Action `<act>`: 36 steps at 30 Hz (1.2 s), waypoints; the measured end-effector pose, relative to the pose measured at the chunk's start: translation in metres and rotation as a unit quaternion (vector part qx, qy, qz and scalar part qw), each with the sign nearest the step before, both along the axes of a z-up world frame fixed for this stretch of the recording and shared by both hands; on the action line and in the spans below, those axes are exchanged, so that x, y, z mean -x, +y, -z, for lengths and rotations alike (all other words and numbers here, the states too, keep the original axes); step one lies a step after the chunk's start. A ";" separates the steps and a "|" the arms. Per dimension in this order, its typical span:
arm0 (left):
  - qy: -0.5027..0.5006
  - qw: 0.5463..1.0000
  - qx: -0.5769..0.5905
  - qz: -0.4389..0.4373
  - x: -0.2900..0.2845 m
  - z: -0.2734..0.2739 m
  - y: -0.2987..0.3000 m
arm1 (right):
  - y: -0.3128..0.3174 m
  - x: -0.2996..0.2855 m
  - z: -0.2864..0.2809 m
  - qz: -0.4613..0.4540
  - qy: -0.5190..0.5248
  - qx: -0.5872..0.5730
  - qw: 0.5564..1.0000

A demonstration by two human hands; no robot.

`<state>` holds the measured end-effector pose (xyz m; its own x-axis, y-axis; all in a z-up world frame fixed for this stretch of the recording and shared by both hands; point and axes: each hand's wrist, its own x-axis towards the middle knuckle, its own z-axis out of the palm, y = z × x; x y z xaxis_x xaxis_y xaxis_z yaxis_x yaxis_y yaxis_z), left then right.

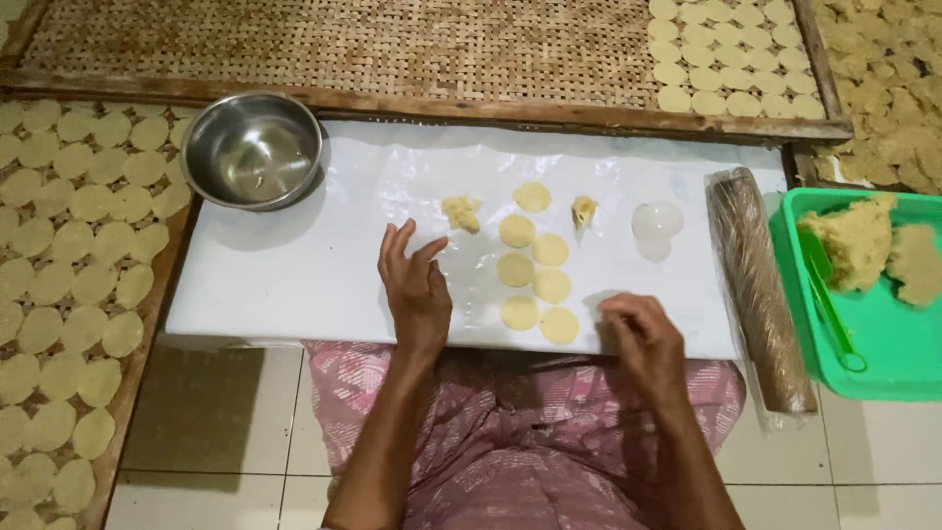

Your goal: Preparing small circular dough portions and placing them on a woven drying rack.

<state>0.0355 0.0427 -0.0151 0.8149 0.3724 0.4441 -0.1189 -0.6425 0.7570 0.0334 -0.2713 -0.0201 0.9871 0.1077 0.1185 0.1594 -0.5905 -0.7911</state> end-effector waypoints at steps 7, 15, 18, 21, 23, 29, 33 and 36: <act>-0.014 1.000 0.007 0.002 0.001 -0.005 -0.001 | 0.042 0.012 -0.023 -0.148 -0.113 0.145 0.972; 0.007 1.000 0.004 -0.008 0.002 -0.004 -0.001 | 0.058 0.013 -0.063 -0.130 0.044 0.186 0.973; -0.007 1.000 -0.011 -0.013 0.002 -0.006 -0.001 | 0.054 0.013 -0.057 -0.129 -0.015 0.158 0.979; 0.001 1.000 0.017 -0.005 0.003 -0.008 -0.001 | 0.054 0.011 -0.060 -0.133 -0.064 0.131 0.980; 0.004 1.000 0.014 -0.004 0.002 -0.007 0.000 | 0.052 0.005 -0.057 -0.110 -0.004 0.120 0.987; 0.022 1.000 0.005 -0.005 0.001 -0.009 0.000 | 0.026 -0.019 -0.031 -0.012 0.137 0.057 0.989; 0.054 0.997 0.053 0.003 0.001 -0.016 -0.002 | 0.003 -0.033 -0.024 0.027 0.193 -0.013 0.981; 0.087 0.992 0.096 0.010 0.001 -0.022 -0.002 | 0.000 -0.049 -0.057 0.043 0.214 -0.036 0.975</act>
<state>0.0346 0.0408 0.0068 0.8808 0.4197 0.2190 0.0121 -0.4826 0.8758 0.0828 -0.2708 0.0365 0.9530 0.0295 -0.3017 -0.2416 -0.5269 -0.8148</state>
